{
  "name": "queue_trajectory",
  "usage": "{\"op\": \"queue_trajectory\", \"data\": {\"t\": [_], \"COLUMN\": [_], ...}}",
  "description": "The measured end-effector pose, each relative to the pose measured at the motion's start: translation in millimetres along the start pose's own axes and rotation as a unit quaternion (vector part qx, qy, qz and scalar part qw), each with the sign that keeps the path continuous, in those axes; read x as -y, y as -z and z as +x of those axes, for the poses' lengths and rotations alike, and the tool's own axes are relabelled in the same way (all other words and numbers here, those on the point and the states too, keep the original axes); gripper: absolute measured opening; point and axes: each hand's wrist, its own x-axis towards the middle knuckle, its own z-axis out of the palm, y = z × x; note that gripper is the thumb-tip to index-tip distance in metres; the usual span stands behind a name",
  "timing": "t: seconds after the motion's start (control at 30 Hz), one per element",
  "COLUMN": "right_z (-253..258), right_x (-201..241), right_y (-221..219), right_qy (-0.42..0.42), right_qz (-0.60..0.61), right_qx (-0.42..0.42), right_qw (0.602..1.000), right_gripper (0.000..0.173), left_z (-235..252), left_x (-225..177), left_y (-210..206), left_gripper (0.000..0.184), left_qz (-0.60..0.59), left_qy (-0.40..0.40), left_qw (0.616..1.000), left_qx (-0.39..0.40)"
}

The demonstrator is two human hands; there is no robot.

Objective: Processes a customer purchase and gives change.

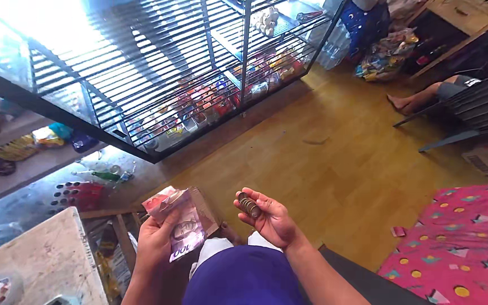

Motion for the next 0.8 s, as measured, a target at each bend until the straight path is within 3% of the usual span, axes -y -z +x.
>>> {"op": "queue_trajectory", "data": {"t": [0.2,0.4,0.57,0.67,0.8], "right_z": [43,85,125,158,200], "right_x": [-17,-29,-34,-35,-35], "right_y": [-27,-41,-62,-67,-90], "right_qy": [0.005,-0.023,-0.075,-0.136,-0.162], "right_qz": [-0.017,-0.049,-0.125,-0.257,-0.467], "right_qx": [-0.053,-0.067,-0.11,-0.089,0.061], "right_qw": [0.998,0.996,0.983,0.953,0.867], "right_gripper": [0.033,0.037,0.025,0.024,0.017], "left_z": [33,31,31,44,82], "left_x": [-23,-13,-3,-7,-16], "left_y": [21,55,67,59,32], "left_gripper": [0.018,0.018,0.018,0.024,0.028], "left_qz": [0.001,-0.014,-0.036,-0.011,0.038], "left_qy": [-0.044,-0.027,-0.005,-0.007,-0.051], "left_qw": [0.999,0.998,0.992,0.989,0.994], "left_qx": [0.008,-0.055,-0.122,-0.146,-0.088]}}
